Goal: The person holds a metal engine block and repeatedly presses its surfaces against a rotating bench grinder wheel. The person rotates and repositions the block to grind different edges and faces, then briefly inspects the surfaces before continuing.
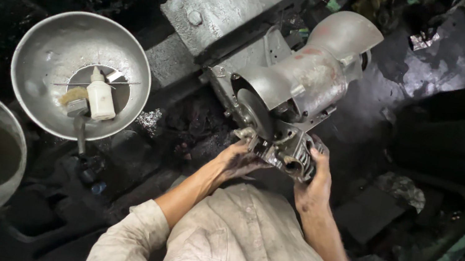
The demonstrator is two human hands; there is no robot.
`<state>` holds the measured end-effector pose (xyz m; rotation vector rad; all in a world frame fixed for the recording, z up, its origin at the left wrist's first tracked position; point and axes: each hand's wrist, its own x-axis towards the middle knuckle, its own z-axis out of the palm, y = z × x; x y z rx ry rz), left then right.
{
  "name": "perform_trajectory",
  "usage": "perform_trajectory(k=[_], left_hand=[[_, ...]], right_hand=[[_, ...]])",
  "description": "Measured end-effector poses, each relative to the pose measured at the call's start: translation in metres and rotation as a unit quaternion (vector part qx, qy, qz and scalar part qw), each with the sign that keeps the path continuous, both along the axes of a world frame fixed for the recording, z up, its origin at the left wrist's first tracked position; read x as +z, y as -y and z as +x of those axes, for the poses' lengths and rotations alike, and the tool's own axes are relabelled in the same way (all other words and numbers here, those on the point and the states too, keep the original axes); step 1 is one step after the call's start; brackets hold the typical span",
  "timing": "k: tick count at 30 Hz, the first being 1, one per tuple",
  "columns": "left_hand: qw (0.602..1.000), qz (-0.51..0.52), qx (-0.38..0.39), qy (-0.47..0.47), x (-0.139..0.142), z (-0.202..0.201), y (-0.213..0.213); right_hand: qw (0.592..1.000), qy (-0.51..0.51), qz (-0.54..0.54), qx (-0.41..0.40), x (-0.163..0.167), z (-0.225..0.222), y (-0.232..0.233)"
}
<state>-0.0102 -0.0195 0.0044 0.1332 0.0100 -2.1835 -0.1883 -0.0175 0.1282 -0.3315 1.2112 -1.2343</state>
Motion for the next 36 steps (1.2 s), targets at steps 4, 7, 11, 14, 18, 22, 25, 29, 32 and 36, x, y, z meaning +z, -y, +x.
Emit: perform_trajectory(k=[4,7,11,14,18,22,25,29,32,36], left_hand=[[1.000,0.006,-0.018,-0.008,-0.004,0.005,-0.005],[0.997,0.069,-0.029,0.035,-0.011,0.013,-0.013],[0.995,0.093,-0.015,0.028,-0.021,0.020,-0.021],[0.994,0.099,0.003,0.035,-0.026,0.024,-0.026],[0.998,0.062,0.005,-0.012,-0.035,0.030,-0.033],[0.996,0.071,0.018,0.050,-0.039,0.028,-0.033],[0.995,0.089,0.002,0.048,-0.038,0.015,-0.020],[0.997,0.061,0.003,-0.046,-0.030,-0.002,0.000],[0.996,0.057,0.018,-0.064,-0.023,0.005,0.006],[0.996,0.090,0.028,-0.011,-0.019,0.023,-0.002]], right_hand=[[0.999,-0.001,0.025,-0.020,-0.019,0.007,0.006],[0.999,0.005,0.042,-0.008,-0.032,0.012,0.009],[0.997,0.022,0.074,0.010,-0.045,0.018,0.010],[0.997,0.027,0.056,0.043,-0.052,0.019,0.006],[0.995,-0.006,0.092,0.049,-0.055,0.019,-0.005],[0.997,-0.034,0.053,0.052,-0.043,0.013,-0.017],[0.999,-0.029,0.035,0.019,-0.031,0.005,-0.016],[1.000,-0.011,-0.001,-0.009,-0.032,-0.003,0.004],[1.000,-0.027,0.013,0.004,-0.048,-0.002,0.021],[0.999,0.017,0.040,0.022,-0.071,0.005,0.023]])
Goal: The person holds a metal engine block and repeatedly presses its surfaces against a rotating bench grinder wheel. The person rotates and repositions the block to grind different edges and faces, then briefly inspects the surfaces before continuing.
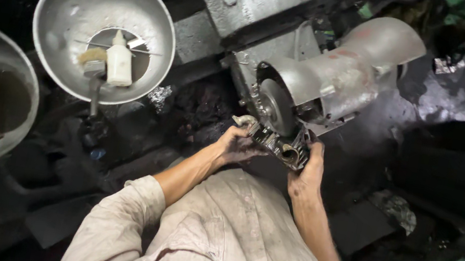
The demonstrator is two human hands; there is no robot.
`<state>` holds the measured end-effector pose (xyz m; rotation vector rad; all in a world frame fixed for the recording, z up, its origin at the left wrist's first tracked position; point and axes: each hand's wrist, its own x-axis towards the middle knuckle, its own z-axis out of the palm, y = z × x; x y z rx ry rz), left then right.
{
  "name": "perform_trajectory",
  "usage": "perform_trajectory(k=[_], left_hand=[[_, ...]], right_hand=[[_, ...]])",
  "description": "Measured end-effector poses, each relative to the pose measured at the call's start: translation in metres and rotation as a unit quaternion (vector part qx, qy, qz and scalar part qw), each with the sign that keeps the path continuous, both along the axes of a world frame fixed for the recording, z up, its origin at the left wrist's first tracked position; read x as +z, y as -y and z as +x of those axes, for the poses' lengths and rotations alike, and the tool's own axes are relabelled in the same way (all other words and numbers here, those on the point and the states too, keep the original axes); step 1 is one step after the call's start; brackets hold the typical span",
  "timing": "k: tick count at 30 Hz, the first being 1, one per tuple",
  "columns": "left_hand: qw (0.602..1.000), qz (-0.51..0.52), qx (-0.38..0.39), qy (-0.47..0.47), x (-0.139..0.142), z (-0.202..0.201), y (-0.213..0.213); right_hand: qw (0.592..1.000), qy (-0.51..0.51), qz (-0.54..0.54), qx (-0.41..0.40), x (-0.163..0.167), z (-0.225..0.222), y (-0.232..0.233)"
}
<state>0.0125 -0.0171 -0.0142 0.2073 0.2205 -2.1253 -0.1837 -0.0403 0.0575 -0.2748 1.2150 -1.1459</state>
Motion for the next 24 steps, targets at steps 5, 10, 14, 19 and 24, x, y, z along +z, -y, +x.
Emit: perform_trajectory(k=[5,10,14,19,24], left_hand=[[0.998,0.056,0.002,0.033,-0.010,0.012,-0.015],[0.999,0.042,-0.002,0.015,-0.014,0.020,-0.026],[0.998,0.024,0.009,0.056,-0.008,0.027,-0.037],[0.998,0.001,0.009,0.064,-0.008,0.028,-0.043],[0.995,0.060,0.019,0.076,-0.016,0.028,-0.049]], right_hand=[[1.000,0.025,0.008,0.017,-0.013,0.008,-0.009],[0.998,0.018,0.050,0.029,-0.017,0.015,-0.017],[0.996,0.065,0.045,0.033,-0.024,0.018,-0.024],[0.998,0.030,0.060,0.017,-0.027,0.015,-0.033],[0.996,0.024,0.074,0.036,-0.024,0.017,-0.034]])
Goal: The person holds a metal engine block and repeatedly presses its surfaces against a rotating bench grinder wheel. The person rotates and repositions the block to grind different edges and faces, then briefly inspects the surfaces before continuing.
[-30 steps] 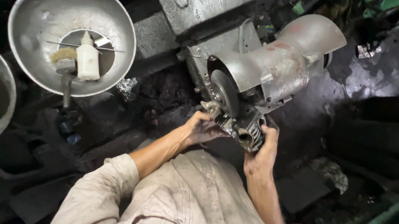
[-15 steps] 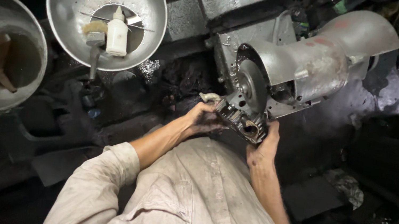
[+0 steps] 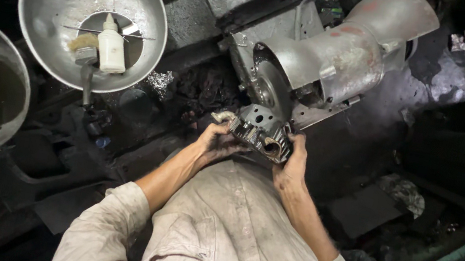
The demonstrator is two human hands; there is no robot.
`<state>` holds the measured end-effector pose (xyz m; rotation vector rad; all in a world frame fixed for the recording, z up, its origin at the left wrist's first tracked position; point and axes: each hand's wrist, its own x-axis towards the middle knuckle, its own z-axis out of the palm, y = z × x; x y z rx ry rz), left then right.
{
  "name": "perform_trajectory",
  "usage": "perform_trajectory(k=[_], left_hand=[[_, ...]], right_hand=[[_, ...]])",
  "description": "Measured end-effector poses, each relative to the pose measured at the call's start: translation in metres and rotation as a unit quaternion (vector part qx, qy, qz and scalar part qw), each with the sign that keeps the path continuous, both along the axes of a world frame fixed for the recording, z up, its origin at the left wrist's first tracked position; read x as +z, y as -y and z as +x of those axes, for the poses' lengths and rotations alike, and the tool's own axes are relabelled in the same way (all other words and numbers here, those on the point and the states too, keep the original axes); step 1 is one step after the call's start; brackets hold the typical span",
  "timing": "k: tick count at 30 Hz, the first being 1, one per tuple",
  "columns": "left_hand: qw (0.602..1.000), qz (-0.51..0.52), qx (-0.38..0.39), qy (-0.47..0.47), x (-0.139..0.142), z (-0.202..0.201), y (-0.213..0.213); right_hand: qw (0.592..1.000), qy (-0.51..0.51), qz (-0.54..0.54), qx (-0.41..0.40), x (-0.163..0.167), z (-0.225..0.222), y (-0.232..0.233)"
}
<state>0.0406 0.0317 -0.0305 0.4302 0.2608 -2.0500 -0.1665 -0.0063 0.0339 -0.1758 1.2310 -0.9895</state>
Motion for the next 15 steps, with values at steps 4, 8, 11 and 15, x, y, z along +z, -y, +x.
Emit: perform_trajectory(k=[4,8,11,15], left_hand=[[1.000,-0.009,0.001,0.009,-0.003,0.003,-0.003],[0.999,-0.021,-0.010,0.036,0.001,0.008,-0.006],[0.996,-0.005,0.004,0.084,0.006,0.013,-0.015],[0.996,0.050,0.005,0.068,0.008,0.017,-0.018]], right_hand=[[1.000,0.006,0.009,0.005,0.005,0.003,0.000],[1.000,0.021,-0.007,-0.011,0.011,0.005,-0.006],[0.999,0.041,0.001,0.005,0.016,0.010,-0.009],[0.998,0.043,0.050,-0.015,0.021,0.022,-0.007]])
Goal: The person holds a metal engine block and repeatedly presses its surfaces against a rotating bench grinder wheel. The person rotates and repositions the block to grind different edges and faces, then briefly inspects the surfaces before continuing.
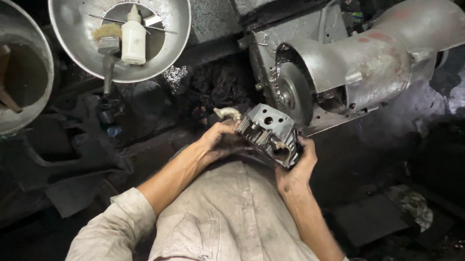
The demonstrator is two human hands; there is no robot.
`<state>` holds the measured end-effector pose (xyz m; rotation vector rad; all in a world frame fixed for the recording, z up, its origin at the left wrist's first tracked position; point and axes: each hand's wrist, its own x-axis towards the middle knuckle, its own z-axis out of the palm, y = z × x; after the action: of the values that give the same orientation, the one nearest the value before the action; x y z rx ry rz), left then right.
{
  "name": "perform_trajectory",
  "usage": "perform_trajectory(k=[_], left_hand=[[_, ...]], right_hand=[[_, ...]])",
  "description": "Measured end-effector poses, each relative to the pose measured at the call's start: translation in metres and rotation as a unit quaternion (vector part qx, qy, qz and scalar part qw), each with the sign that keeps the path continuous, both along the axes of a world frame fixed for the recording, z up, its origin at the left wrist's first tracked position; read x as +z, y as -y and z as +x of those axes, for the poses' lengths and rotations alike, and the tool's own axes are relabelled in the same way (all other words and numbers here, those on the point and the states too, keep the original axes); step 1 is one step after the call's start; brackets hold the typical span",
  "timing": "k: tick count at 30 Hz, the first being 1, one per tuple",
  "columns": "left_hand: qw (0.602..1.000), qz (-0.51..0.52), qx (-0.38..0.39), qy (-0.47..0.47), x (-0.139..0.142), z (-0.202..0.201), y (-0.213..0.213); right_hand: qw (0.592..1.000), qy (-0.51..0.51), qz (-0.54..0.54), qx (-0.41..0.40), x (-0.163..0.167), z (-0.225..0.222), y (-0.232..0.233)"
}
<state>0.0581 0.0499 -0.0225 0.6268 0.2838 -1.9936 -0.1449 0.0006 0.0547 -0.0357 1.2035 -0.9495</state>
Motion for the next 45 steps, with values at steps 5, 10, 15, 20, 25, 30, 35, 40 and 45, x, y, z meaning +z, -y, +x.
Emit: perform_trajectory(k=[5,10,15,20,25,30,35,40,45], left_hand=[[1.000,0.015,0.018,0.011,0.003,-0.004,0.014],[0.995,-0.055,-0.011,-0.083,0.012,-0.014,0.029],[0.994,-0.099,-0.035,-0.023,0.020,-0.023,0.044],[0.982,-0.135,-0.037,-0.124,0.022,-0.039,0.054],[0.984,-0.132,-0.028,-0.117,0.024,-0.045,0.053],[0.987,-0.118,-0.017,-0.107,0.020,-0.039,0.044],[0.989,-0.100,0.014,-0.106,0.000,-0.024,0.015],[0.996,-0.091,-0.022,0.010,0.000,-0.003,-0.010],[0.694,-0.173,-0.350,0.604,0.072,0.023,-0.018]], right_hand=[[0.999,-0.003,0.018,-0.030,0.007,0.008,0.008],[0.998,0.014,-0.044,-0.042,0.016,0.007,0.019],[0.997,-0.011,-0.052,-0.054,0.019,0.003,0.030],[0.996,0.000,-0.071,-0.058,0.018,-0.008,0.039],[0.995,-0.004,-0.086,-0.047,0.022,-0.009,0.046],[0.997,-0.004,-0.082,-0.008,0.023,-0.006,0.041],[0.999,-0.001,-0.049,0.009,0.004,-0.004,0.019],[1.000,0.007,-0.011,0.003,-0.011,-0.015,-0.008],[0.996,0.086,-0.004,-0.007,-0.007,-0.049,-0.015]])
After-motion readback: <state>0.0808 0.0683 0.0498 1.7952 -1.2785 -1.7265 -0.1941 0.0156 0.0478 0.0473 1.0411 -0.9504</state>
